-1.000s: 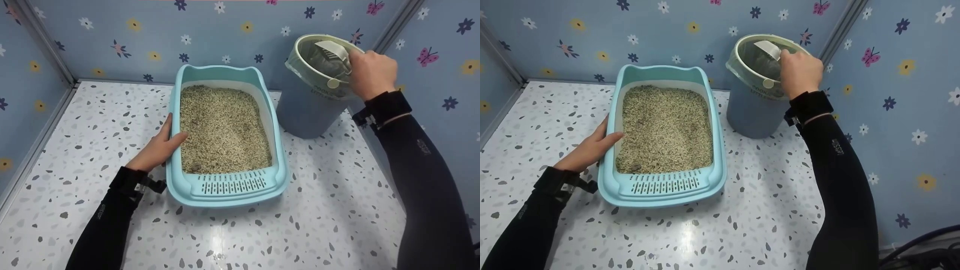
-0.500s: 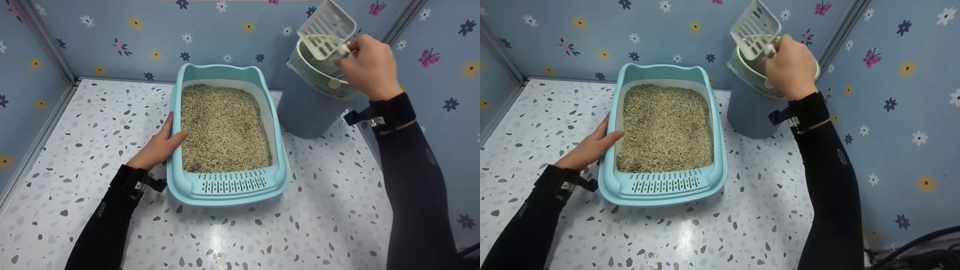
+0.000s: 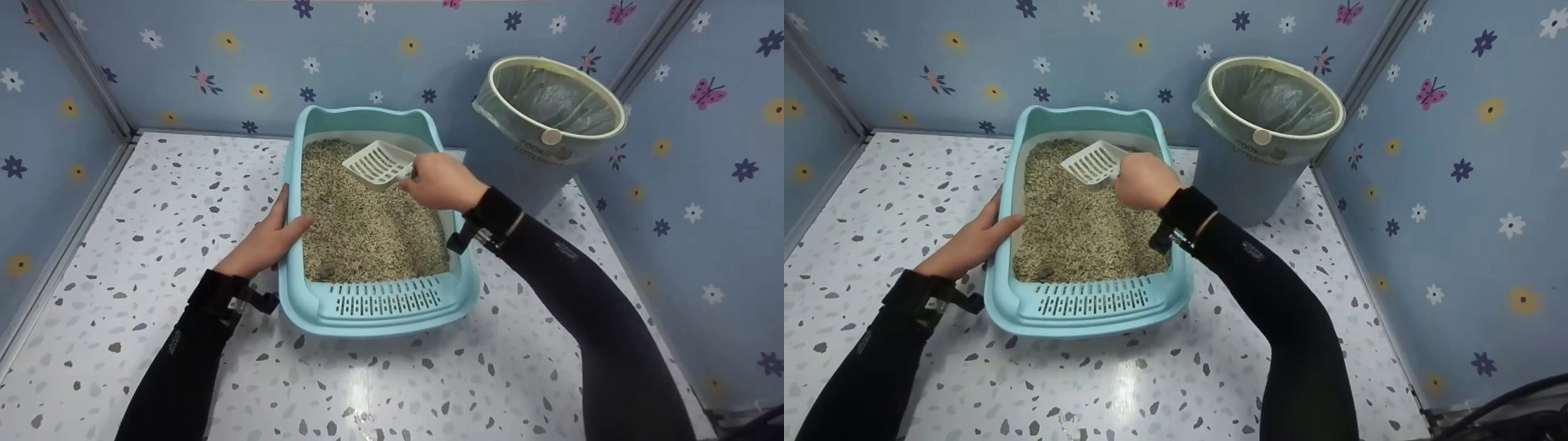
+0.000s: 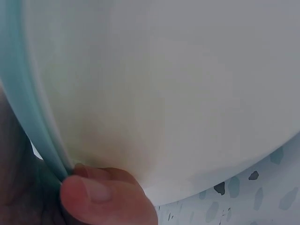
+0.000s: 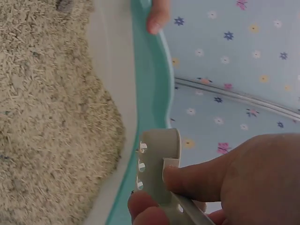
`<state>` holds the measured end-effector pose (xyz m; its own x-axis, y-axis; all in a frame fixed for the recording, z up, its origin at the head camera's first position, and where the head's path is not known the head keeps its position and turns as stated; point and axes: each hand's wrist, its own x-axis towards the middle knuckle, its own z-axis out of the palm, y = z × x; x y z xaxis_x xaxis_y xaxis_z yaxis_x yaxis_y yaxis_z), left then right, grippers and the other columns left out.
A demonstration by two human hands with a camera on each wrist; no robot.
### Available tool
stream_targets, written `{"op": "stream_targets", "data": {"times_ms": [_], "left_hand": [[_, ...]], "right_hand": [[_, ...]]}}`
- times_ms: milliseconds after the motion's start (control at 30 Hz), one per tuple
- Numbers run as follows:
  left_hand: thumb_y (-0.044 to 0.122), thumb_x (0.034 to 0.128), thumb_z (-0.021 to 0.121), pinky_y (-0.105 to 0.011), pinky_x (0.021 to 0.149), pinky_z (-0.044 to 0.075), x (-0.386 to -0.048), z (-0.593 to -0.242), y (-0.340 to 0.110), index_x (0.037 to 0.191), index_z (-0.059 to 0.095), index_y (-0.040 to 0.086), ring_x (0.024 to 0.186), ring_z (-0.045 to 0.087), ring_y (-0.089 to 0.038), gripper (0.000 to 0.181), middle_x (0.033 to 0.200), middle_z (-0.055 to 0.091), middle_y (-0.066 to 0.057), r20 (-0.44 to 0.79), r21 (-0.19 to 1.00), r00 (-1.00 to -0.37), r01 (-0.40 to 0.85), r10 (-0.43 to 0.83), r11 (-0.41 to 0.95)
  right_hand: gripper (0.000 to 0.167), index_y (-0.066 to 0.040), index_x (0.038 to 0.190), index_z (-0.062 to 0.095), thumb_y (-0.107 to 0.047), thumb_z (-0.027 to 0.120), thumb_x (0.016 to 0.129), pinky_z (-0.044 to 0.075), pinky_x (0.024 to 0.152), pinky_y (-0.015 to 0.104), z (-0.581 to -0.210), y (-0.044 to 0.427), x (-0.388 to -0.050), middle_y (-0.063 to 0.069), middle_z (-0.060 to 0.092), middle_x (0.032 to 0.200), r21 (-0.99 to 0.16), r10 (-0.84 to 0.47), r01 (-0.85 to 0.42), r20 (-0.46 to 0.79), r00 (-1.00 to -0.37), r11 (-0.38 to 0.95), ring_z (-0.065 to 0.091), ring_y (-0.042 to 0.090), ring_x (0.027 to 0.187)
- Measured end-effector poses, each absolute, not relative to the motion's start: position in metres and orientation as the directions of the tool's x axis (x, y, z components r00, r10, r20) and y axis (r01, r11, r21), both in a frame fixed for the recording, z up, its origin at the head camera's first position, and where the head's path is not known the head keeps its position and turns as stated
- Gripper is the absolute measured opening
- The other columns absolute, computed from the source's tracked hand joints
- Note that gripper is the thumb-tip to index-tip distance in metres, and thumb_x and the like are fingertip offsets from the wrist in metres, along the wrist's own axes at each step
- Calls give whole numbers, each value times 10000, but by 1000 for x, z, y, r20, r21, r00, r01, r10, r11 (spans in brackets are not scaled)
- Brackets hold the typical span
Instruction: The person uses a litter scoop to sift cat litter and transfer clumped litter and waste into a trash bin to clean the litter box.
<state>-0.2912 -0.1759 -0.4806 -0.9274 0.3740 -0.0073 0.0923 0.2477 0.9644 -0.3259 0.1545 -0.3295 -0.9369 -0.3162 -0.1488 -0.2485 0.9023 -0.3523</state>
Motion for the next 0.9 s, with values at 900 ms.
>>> {"op": "stream_targets", "data": {"times_ms": [900], "left_hand": [[527,1149,567,-680,1288,317,-294,-482,-177,1753,-143,467,1568,353,-568,934,1863,-52,-111,-14,960,-927,92,374,265]], "right_hand": [[349,-118,844,544,-265,611,1153,447,727,374,-415,124,-352,0,447,723,-172,-425,-389,-360,-830,905,444,188,645]]}}
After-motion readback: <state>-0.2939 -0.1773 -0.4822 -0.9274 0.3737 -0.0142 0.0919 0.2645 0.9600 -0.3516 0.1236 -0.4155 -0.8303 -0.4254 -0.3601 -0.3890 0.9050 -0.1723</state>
